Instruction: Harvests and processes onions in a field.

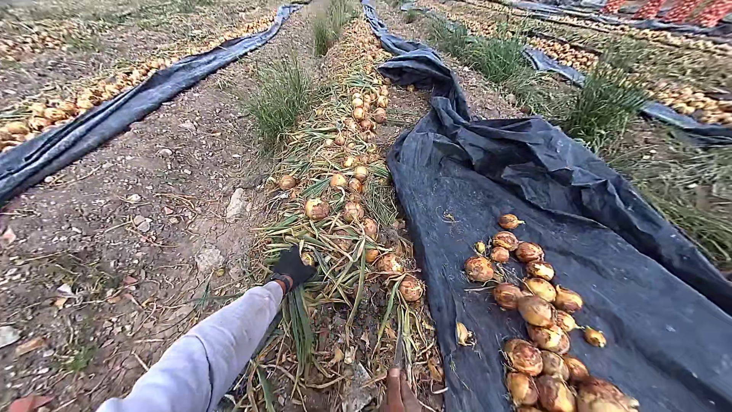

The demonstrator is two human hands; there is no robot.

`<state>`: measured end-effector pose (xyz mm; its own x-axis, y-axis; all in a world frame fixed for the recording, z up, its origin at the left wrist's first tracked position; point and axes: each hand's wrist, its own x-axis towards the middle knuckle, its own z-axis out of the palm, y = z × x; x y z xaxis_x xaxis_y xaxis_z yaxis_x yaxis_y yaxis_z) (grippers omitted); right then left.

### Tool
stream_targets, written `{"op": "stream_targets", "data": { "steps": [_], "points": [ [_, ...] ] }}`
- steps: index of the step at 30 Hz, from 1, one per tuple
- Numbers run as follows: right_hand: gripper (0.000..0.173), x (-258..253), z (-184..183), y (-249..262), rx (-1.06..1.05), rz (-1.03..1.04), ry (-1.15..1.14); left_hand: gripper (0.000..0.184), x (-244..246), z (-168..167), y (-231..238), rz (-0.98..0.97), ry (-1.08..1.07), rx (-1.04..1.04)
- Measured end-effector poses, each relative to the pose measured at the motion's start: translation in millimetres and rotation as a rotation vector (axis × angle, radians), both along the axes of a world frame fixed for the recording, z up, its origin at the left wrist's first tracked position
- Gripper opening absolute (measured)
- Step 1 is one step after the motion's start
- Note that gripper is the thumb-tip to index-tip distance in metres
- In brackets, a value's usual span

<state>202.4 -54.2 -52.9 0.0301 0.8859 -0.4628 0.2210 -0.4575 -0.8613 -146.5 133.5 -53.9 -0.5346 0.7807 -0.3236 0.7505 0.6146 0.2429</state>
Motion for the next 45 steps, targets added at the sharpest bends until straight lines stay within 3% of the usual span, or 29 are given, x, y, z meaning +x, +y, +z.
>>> {"op": "stream_targets", "data": {
  "steps": [3, 6, 11, 13, 16, 17, 21, 24, 27, 29, 31, 33, 36, 39, 42, 45],
  "points": [
    [0.052, -3.2, 22.4, 6.7, 0.009, 0.01, -0.005, 0.103, 19.2, 21.3, -27.8, -0.187, -0.2, 0.21],
    [0.061, -3.4, 42.7, 7.6, -0.008, 0.01, -0.015, 0.096, 72.1, 52.9, -80.5, -0.281, -0.66, 0.309],
    [0.095, -2.3, 57.8, 5.8, 0.104, 0.065, -0.03, 0.08, 135.6, 108.2, -124.4, -0.525, -1.122, -0.049],
    [0.092, 6.8, 54.0, 2.2, 0.206, 0.056, 0.042, 0.07, 141.0, 127.3, -121.2, -0.546, -1.203, -0.238],
    [0.073, 13.6, 42.1, 1.5, 0.251, 0.092, 0.133, 0.025, 130.0, 130.2, -113.0, -0.578, -1.26, -0.509],
    [0.073, 15.2, 39.3, 2.8, 0.227, 0.123, 0.169, 0.019, 124.6, 125.9, -111.3, -0.61, -1.289, -0.578],
    [0.068, 11.3, 30.1, 4.3, 0.158, 0.131, 0.345, 0.06, 114.6, 123.8, -114.1, -0.647, -1.154, -0.648],
    [0.076, 0.5, 25.9, 1.0, 0.114, 0.099, 0.39, 0.065, 114.3, 129.5, -127.3, -0.566, -1.102, -0.625],
    [0.063, -4.0, 27.2, -5.1, 0.042, 0.118, 0.401, 0.057, 107.6, 120.8, -138.6, -0.6, -1.118, -0.581],
    [0.06, -4.1, 24.9, -6.2, 0.017, 0.162, 0.324, 0.052, 106.2, 116.6, -140.0, -0.733, -0.848, -0.427],
    [0.056, -6.2, 25.6, -5.9, 0.008, 0.176, 0.258, 0.068, 108.2, 123.1, -133.4, -0.849, -0.411, -0.304],
    [0.054, -10.8, 31.1, -8.5, 0.005, 0.128, 0.265, 0.077, 106.4, 121.0, -125.5, -0.794, -0.187, -0.183],
    [0.061, -11.5, 18.2, -9.5, -0.064, 0.019, 0.253, 0.063, 106.3, 120.1, -128.3, -0.826, -0.215, 0.058],
    [0.062, 1.4, -2.8, -10.2, -0.091, 0.171, 0.096, 0.053, 130.6, 114.3, -151.7, -1.073, -0.294, -0.1],
    [0.08, -7.2, 4.2, -10.7, 0.024, 0.202, -0.079, 0.054, 146.3, 77.5, -168.6, -1.202, -0.307, -0.212],
    [0.068, -10.1, 2.8, -5.2, 0.105, 0.229, -0.12, 0.038, 143.8, 65.8, -141.6, -1.163, -0.239, -0.246]
  ]
}}
